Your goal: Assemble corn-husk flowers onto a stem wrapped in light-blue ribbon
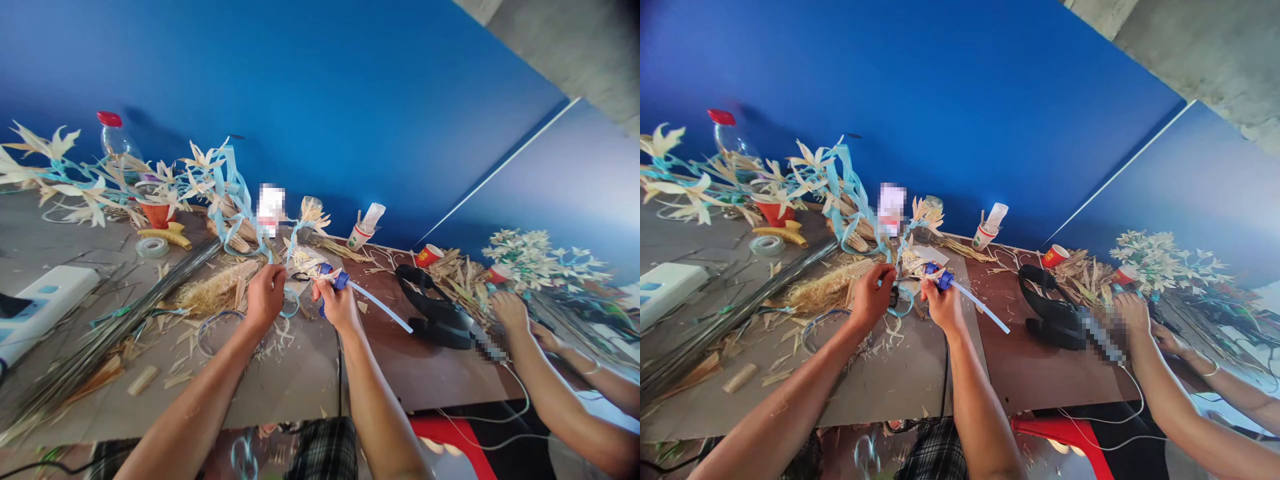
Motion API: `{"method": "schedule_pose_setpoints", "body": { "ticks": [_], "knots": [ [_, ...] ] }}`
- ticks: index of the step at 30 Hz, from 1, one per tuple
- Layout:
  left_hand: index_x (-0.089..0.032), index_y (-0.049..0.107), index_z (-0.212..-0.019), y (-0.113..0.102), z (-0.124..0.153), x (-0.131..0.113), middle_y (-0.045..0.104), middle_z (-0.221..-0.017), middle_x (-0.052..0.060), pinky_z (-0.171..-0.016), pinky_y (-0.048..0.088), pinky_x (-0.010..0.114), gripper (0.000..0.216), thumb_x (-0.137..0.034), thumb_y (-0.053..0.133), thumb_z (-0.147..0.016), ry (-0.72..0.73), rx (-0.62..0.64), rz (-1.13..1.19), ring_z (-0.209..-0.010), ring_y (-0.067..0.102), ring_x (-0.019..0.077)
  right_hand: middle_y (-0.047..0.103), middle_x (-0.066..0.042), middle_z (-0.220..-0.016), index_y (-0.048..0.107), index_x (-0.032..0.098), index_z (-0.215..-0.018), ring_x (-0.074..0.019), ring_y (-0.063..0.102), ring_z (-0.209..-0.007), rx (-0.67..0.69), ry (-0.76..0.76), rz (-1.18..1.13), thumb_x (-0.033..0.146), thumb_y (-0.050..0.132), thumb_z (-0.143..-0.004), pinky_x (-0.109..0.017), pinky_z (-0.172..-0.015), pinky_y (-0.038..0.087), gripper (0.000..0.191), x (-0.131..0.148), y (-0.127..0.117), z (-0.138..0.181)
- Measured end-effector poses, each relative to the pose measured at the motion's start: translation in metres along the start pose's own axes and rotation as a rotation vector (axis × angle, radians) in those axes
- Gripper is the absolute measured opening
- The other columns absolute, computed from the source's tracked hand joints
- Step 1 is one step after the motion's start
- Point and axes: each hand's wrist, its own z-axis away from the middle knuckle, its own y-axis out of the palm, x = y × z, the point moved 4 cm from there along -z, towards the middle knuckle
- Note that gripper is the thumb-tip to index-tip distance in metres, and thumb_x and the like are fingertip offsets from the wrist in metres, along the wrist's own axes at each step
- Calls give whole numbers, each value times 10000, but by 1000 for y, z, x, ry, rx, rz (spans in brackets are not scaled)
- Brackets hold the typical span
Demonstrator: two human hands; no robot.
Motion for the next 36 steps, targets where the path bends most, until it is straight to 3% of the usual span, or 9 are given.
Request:
{"method": "schedule_pose_setpoints", "body": {
  "ticks": [15,25,36],
  "knots": [
    [-192,629,-783,-1,1,-3,661,-775,41,-707,420,269,146,-245,499,-823,63,-4,-36,-735,588,172,501,6,-498,458,213,-519,-140,520,-534,-27,-13,33,559,426,-870,-304,-661,427,494,1,-2,0],
    [-177,645,-836,-4,0,2,681,-818,46,-731,441,275,215,-282,457,-854,25,-35,-90,-766,605,170,497,6,-515,452,208,-545,-125,489,-513,17,-26,32,556,443,-861,-269,-580,416,471,7,3,2],
    [-171,631,-838,-2,1,-1,682,-812,47,-694,447,262,194,-282,472,-848,52,-38,-92,-760,613,166,488,-4,-497,473,203,-504,-150,522,-561,-12,-57,-44,540,432,-876,-302,-623,416,503,0,-1,1]
  ]
}}
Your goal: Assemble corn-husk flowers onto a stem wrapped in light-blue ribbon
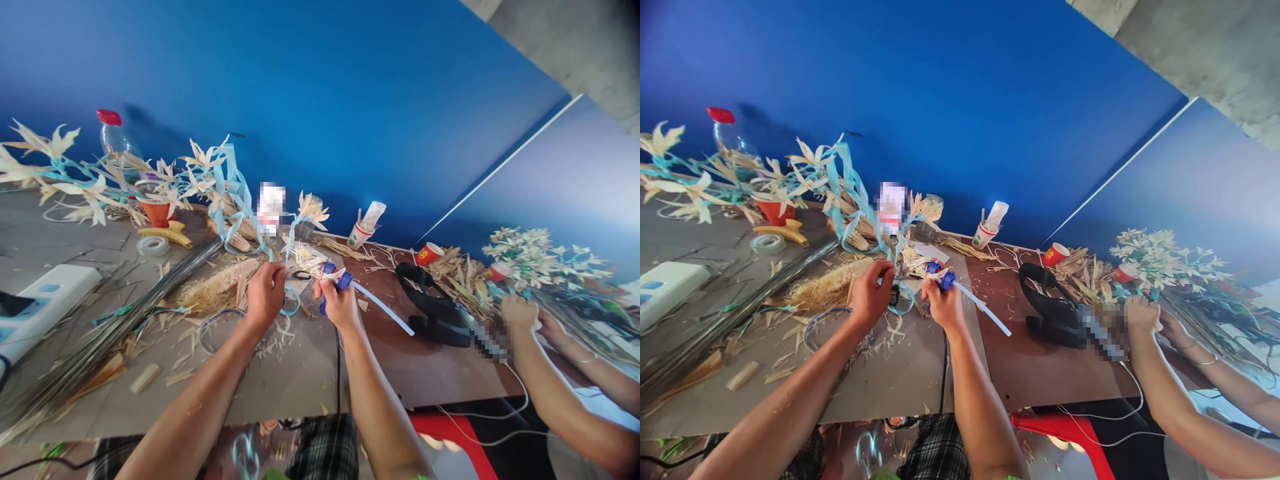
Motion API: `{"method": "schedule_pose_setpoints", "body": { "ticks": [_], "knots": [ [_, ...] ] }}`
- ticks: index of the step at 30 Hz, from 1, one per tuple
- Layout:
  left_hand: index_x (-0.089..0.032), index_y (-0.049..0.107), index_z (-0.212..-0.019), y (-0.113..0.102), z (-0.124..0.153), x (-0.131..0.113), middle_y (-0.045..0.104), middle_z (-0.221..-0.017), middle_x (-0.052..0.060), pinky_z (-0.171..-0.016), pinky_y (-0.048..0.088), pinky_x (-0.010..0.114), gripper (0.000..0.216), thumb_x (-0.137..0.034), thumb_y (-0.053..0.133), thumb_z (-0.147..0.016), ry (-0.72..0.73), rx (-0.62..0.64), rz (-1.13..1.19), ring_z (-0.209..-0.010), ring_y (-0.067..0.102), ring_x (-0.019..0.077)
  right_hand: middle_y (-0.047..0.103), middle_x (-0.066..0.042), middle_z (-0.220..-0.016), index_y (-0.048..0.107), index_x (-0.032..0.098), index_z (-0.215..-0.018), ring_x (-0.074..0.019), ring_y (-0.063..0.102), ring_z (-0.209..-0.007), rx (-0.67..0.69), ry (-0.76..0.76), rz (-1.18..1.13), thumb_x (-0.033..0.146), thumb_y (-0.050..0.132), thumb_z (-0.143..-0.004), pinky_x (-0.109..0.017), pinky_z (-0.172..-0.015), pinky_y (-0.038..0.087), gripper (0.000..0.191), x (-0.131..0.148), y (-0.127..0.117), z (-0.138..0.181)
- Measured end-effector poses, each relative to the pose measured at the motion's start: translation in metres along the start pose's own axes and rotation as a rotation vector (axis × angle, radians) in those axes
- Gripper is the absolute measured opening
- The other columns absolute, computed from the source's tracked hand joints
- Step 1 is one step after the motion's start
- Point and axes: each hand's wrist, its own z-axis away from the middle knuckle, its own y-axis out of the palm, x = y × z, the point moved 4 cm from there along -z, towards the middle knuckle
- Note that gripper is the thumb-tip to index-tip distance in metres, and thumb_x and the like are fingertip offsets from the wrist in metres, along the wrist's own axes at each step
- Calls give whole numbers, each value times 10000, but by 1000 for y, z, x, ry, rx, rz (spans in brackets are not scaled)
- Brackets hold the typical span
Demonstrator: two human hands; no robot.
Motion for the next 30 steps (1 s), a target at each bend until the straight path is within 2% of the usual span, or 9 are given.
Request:
{"method": "schedule_pose_setpoints", "body": {
  "ticks": [5,12,22,30],
  "knots": [
    [-167,626,-825,1,1,2,672,-774,37,-679,447,257,186,-280,480,-849,23,4,9,-721,605,155,523,-15,-530,501,199,-530,-164,547,-603,-77,32,-67,576,434,-862,-309,-640,433,506,-7,-3,0],
    [-174,620,-810,5,4,-4,671,-777,42,-698,456,265,149,-245,494,-843,134,28,2,-734,613,158,530,-10,-536,506,195,-541,-153,543,-577,-167,37,-110,578,442,-857,-312,-654,434,501,-6,-7,-3],
    [-183,625,-821,8,7,-7,662,-758,45,-691,459,271,147,-242,494,-853,241,18,-37,-725,612,165,519,0,-543,487,209,-591,-158,536,-602,-185,23,-65,587,433,-859,-316,-672,439,467,-9,-8,-5],
    [-183,615,-823,7,7,-7,659,-768,46,-703,458,270,152,-234,479,-865,247,25,-41,-735,612,164,524,-4,-563,489,206,-568,-158,534,-624,-145,14,21,554,442,-869,-316,-705,433,462,-6,-7,-3]
  ]
}}
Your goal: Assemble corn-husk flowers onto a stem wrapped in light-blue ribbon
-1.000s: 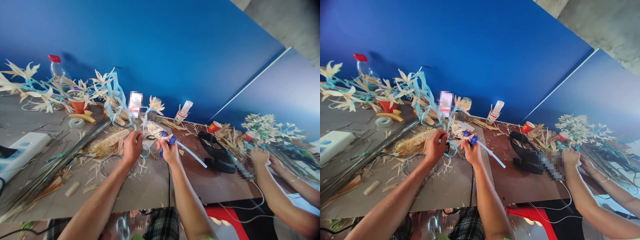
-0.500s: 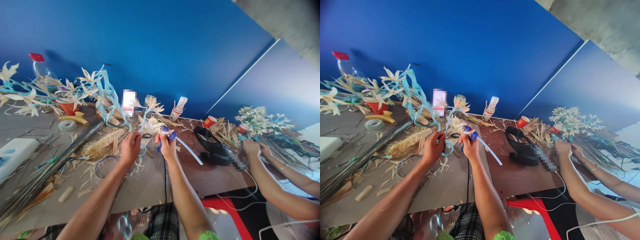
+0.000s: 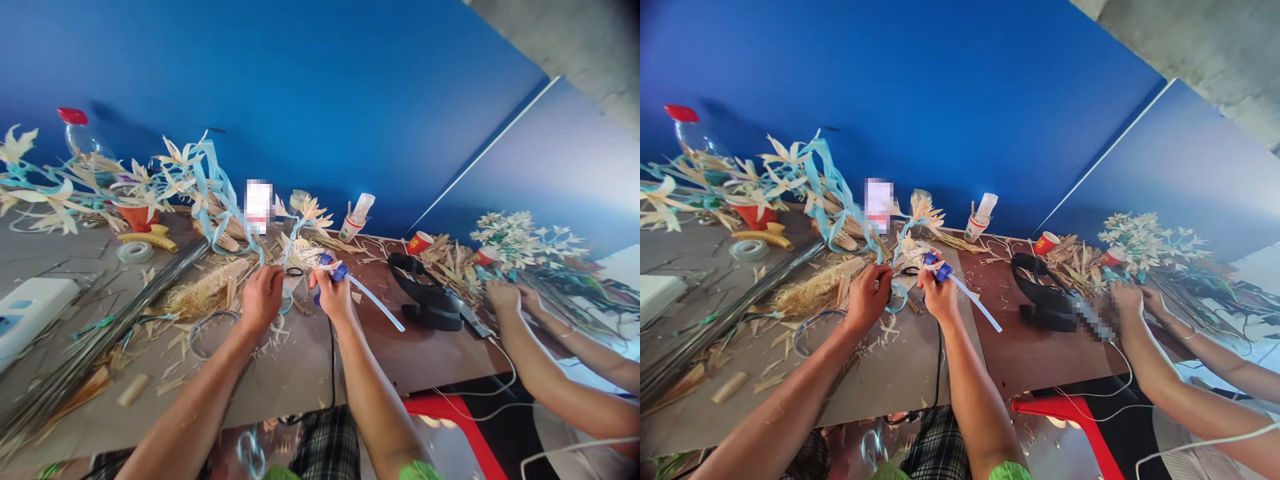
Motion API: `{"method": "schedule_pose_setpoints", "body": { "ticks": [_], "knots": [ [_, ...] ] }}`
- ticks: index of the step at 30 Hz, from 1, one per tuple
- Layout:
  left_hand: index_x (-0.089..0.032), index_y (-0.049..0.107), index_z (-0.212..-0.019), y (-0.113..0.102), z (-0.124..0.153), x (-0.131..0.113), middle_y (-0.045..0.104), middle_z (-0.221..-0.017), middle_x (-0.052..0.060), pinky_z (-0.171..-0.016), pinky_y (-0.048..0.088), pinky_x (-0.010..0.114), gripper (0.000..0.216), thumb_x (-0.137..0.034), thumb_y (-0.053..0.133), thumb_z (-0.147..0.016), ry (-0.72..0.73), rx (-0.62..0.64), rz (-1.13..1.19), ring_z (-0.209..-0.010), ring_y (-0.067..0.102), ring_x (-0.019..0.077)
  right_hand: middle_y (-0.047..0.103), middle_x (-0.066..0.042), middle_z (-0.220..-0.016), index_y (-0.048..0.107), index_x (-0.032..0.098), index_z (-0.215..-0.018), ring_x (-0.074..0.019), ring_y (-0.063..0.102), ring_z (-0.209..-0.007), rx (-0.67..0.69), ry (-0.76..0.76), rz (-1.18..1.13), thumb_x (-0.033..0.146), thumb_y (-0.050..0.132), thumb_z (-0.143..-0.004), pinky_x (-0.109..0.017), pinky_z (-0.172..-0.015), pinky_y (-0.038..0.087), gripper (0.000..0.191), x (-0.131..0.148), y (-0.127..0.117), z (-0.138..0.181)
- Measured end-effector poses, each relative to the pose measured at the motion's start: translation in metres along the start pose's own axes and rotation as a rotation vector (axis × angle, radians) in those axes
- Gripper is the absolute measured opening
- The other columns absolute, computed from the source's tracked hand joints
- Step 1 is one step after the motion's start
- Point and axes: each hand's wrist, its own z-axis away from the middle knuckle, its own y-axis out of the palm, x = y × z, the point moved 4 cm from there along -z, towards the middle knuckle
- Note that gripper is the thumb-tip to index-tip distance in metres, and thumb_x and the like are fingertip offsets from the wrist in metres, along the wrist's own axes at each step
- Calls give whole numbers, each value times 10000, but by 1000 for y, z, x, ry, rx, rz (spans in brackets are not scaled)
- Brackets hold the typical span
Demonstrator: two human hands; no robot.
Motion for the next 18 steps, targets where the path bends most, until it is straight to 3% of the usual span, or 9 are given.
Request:
{"method": "schedule_pose_setpoints", "body": {
  "ticks": [10,18],
  "knots": [
    [-186,614,-817,3,2,-2,658,-774,64,-717,454,289,195,-264,451,-889,70,32,-77,-739,603,172,482,20,-506,446,215,-589,-130,491,-501,-103,34,-60,610,432,-841,-299,-595,433,468,1,-5,-5],
    [-182,615,-826,1,2,1,665,-790,67,-733,436,303,180,-240,456,-887,84,16,-115,-753,605,183,461,20,-506,436,220,-591,-125,468,-488,-51,26,-49,598,474,-826,-290,-554,411,447,2,-1,-3]
  ]
}}
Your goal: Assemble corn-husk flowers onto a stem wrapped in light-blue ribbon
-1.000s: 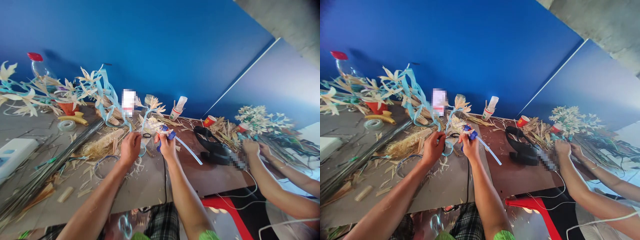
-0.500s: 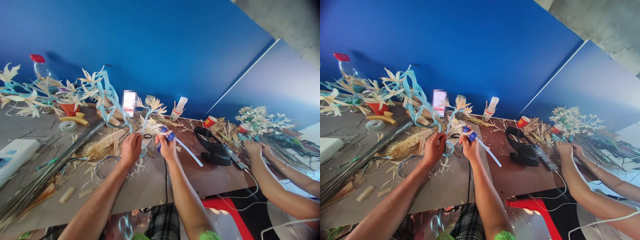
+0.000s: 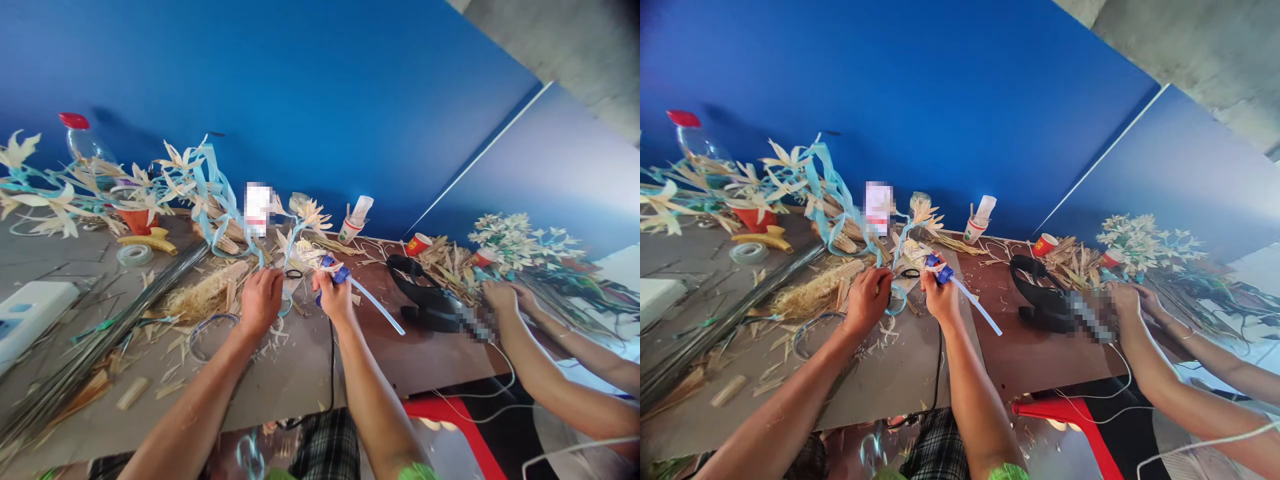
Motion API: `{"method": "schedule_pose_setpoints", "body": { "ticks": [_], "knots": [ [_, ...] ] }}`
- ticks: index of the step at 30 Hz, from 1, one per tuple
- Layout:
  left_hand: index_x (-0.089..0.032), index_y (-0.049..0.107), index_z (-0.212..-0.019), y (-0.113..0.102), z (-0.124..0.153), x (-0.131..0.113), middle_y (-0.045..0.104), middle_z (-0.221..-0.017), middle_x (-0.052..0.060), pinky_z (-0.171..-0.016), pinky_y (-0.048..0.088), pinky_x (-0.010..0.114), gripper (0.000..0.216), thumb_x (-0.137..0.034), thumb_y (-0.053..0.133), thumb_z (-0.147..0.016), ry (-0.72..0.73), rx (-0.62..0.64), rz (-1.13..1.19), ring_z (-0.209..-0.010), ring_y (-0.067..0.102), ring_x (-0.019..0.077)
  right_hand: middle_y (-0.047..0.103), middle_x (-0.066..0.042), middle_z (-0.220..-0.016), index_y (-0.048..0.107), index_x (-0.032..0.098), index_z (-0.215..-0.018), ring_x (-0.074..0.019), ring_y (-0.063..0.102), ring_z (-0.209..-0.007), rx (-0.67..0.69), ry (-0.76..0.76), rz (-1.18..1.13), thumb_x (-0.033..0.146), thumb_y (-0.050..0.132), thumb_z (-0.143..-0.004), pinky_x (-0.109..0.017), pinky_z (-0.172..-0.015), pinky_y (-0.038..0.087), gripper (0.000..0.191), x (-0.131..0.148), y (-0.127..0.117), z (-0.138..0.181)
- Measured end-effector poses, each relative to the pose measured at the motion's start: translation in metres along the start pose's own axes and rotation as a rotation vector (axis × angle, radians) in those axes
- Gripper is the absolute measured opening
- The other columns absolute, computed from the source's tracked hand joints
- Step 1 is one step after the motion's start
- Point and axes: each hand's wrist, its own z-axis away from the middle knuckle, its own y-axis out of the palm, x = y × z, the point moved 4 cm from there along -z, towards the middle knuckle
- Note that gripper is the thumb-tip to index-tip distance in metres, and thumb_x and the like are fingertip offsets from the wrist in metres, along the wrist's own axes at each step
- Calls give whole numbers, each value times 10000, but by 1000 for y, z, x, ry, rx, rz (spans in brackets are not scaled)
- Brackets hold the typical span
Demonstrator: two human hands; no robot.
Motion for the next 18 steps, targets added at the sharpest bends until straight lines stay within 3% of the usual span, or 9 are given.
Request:
{"method": "schedule_pose_setpoints", "body": {
  "ticks": [9,13,18],
  "knots": [
    [-178,619,-826,0,0,-2,664,-779,69,-720,424,307,184,-245,459,-890,48,-3,-16,-744,604,185,464,22,-502,419,228,-605,-130,475,-481,-40,7,-28,670,434,-808,-295,-549,421,486,2,-1,-1],
    [-180,618,-834,0,0,-3,672,-793,68,-730,427,311,189,-253,455,-894,41,8,-38,-751,609,182,462,22,-503,441,219,-620,-133,481,-505,-8,6,-12,624,444,-829,-303,-589,424,456,1,0,-1],
    [-185,624,-823,-3,-2,-3,673,-788,66,-728,430,313,190,-245,455,-886,-1,-3,-15,-761,611,187,480,39,-527,544,199,-896,-140,482,-509,26,25,-35,613,458,-827,-308,-591,431,428,-2,2,2]
  ]
}}
